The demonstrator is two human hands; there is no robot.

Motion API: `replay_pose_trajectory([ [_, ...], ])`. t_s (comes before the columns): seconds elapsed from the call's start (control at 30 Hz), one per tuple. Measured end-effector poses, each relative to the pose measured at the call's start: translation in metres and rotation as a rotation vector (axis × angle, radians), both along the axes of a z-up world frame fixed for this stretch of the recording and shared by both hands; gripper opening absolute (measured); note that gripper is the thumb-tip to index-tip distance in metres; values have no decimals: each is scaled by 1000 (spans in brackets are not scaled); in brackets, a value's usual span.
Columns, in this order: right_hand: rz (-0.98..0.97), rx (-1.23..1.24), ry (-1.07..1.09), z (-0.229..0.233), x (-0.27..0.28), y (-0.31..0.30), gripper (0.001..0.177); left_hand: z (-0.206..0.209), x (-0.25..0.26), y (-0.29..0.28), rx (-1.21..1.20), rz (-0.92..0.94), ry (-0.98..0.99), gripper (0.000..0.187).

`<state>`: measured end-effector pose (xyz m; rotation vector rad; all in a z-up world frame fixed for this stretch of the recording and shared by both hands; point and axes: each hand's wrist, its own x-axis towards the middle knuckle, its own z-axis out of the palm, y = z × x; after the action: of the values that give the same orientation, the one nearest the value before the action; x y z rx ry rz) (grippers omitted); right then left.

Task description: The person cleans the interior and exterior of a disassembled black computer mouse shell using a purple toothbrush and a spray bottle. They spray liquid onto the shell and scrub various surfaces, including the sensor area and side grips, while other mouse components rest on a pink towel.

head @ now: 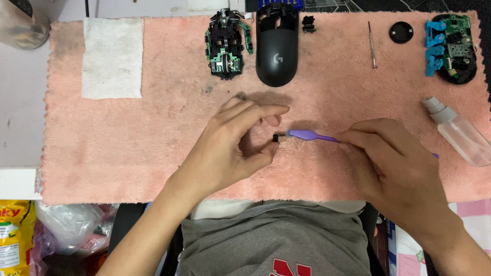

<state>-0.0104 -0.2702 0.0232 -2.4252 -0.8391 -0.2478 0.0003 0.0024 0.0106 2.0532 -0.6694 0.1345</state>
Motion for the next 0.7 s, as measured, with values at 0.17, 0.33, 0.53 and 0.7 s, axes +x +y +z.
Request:
replay_pose_trajectory([
  [0.17, 69, 19, -36, -2, 5, 11, 23, -1, 0, 2, 12, -18, 15, 43],
  [0.33, 106, 20, -6, -5, 11, 10, 22, -2, 0, -1, 75, -10, 16, 56],
  [0.53, 35, -34, 25, 5, 11, 11, 16, 0, -2, -1, 91, -14, 65, 65],
  [0.7, 156, 43, 67, 3, 15, 22, 18, -8, -1, -2, 49, -16, -22, 73],
])
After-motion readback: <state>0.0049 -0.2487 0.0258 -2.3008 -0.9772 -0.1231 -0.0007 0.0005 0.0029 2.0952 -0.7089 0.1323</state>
